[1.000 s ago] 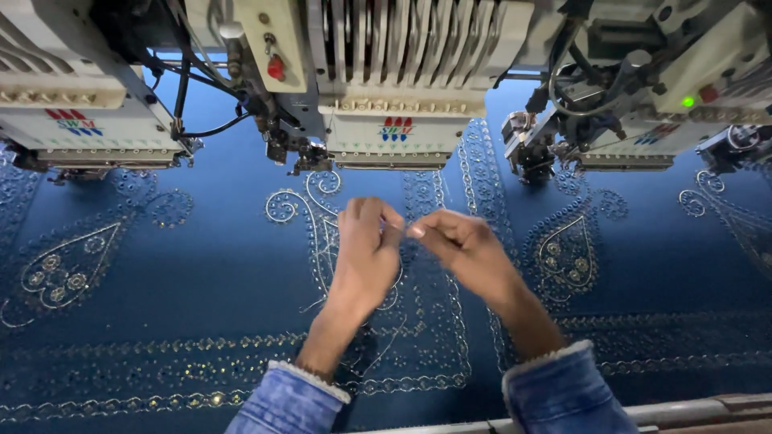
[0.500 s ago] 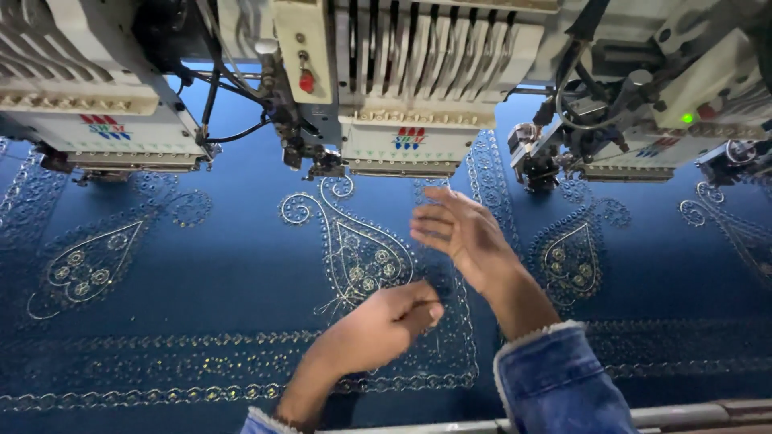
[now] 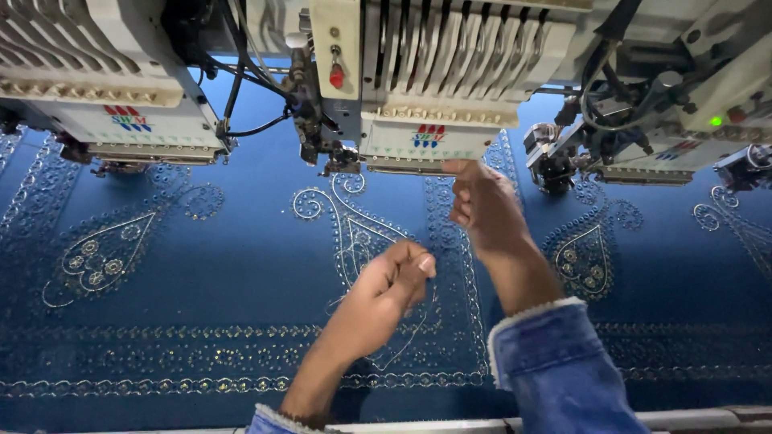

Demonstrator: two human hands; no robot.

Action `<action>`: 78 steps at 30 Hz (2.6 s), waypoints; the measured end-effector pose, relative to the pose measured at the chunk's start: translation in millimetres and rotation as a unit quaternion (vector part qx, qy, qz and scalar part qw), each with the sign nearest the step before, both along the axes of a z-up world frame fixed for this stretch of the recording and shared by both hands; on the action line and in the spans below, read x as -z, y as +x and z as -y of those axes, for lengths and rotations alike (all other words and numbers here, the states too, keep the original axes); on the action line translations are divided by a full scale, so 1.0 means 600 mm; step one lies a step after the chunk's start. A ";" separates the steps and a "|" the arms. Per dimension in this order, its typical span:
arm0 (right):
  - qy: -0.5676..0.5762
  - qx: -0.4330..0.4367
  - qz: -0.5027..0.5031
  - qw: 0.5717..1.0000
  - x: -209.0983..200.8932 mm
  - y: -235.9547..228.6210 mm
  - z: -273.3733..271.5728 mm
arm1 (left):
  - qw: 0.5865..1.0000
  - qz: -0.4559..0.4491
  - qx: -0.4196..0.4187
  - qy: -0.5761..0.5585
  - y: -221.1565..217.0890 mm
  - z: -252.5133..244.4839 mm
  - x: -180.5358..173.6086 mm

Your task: The person threads an industrial multi-head embroidery machine, guiding thread through various eyelets, tensioners, and needles, and then operates the control panel to set the machine's parameters.

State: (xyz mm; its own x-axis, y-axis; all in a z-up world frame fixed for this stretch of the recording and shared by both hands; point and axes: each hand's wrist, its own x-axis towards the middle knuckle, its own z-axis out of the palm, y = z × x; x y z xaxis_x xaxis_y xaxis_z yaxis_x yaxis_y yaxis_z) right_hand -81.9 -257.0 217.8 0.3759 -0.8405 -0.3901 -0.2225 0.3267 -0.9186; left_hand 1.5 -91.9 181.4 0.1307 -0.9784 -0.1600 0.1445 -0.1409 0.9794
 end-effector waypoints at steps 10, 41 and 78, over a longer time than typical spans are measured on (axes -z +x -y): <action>-0.043 0.076 0.034 0.996 0.007 0.007 -0.010 | 0.999 0.025 -0.005 -0.027 -0.018 -0.002 -0.032; -0.041 0.101 0.067 0.992 0.135 -0.033 0.054 | 0.990 -0.043 -0.118 -0.070 -0.023 -0.027 -0.004; -0.036 0.101 0.049 0.993 0.101 0.006 -0.011 | 0.980 -0.007 -0.191 -0.053 -0.015 -0.045 0.016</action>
State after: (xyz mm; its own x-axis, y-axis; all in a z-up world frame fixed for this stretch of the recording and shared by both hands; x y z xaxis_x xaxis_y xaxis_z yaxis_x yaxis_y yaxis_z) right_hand -78.5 -250.1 157.3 0.2305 -0.9269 -0.2961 -0.0681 0.2882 -0.9551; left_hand -7.4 -65.0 171.6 0.4897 -0.8695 -0.0648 0.1809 0.0286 0.9831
